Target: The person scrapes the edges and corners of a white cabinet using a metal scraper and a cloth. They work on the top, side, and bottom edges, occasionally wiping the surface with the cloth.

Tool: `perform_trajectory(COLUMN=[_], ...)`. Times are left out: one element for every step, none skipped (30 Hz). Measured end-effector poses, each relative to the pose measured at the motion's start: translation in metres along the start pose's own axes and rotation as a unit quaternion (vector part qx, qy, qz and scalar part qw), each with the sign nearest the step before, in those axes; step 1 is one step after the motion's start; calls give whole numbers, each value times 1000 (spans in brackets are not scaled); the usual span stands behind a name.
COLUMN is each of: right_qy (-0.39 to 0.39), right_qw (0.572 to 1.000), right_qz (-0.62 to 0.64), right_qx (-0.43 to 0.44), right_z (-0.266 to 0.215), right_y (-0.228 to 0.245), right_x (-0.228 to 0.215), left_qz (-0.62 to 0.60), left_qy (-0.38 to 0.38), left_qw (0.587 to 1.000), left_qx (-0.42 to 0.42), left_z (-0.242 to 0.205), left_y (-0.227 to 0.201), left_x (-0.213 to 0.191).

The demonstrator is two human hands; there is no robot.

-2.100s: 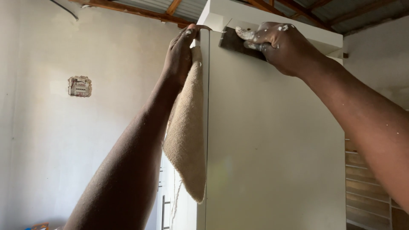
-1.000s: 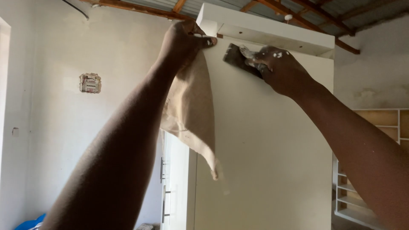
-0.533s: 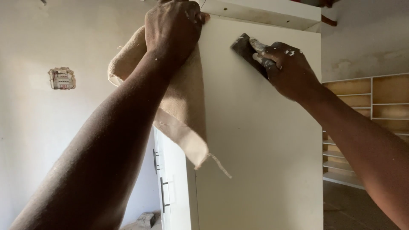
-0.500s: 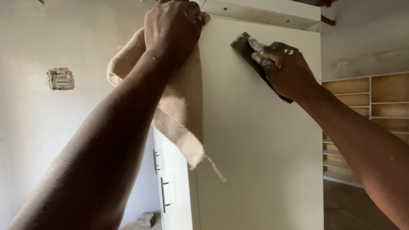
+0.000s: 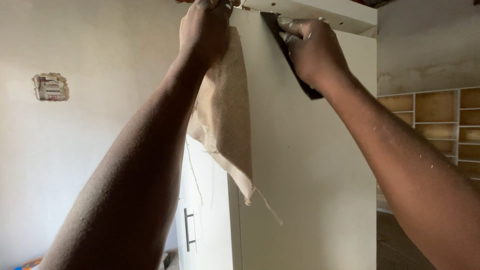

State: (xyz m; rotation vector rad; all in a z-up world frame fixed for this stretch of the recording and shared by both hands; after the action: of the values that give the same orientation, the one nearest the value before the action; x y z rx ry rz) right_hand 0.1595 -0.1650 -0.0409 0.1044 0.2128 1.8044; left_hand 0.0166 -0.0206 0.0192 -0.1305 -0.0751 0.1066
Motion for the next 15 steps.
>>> perform_trajectory(right_qy=[-7,-13,-13,-8,-4,-4,-5,-8,-10,-3,5,4,7,10,10], right_qw=[1000,999,1000,1000,1000,1000,1000,1000,1000,1000,999,999,999,999,999], right_qz=[13,27,24,9,-6,-6,-5,-7,-9,-23,-37,-39,-29,-17,-18], right_qx=[-5,-11,-11,-11,-11,-12,-20,-27,-28,-14,0,-2,15,34,33], right_z=[-2,-5,-12,-18,-24,-20,-17,-13,-10,-8,-5,-7,-8,-9,-11], right_y=[-6,-12,-11,-8,-6,-6,-6,-6,1,6,12,15,18,20,16], right_x=[2,5,2,0,-2,0,1,-1,-2,-2,-3,-4,-4,-3,-2], left_qz=[-2,-4,-6,10,26,25,-20,-68,-71,-78,-84,-87,-108,-126,-127], left_qy=[8,16,16,17,18,16,24,32,32,29,27,26,30,35,35], left_qw=[1000,999,999,999,998,998,998,995,995,994,992,992,990,987,987], left_qx=[-14,-28,-28,-37,-47,-46,-56,-64,-63,-74,-85,-84,-87,-89,-89], left_z=[-2,-5,-2,2,5,2,0,-3,-2,-2,-2,-5,-7,-9,-9], left_y=[-4,-7,-3,2,7,3,-2,-9,-8,-7,-5,-9,-13,-17,-15], left_x=[-2,-5,2,6,10,4,0,-4,-3,-3,-2,-5,-8,-11,-9])
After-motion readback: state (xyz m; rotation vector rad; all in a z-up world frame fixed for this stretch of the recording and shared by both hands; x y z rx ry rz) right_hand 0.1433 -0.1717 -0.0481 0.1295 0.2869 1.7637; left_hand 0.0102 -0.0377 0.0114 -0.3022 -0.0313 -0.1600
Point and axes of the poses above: each hand's wrist, its own z-axis towards the middle knuckle, its own x-axis out of the palm, y = z × x, the point moved 1 cm from there along z, towards the middle knuckle, and after that the axes turned 8 degrees about -y, right-handed, at the moved point
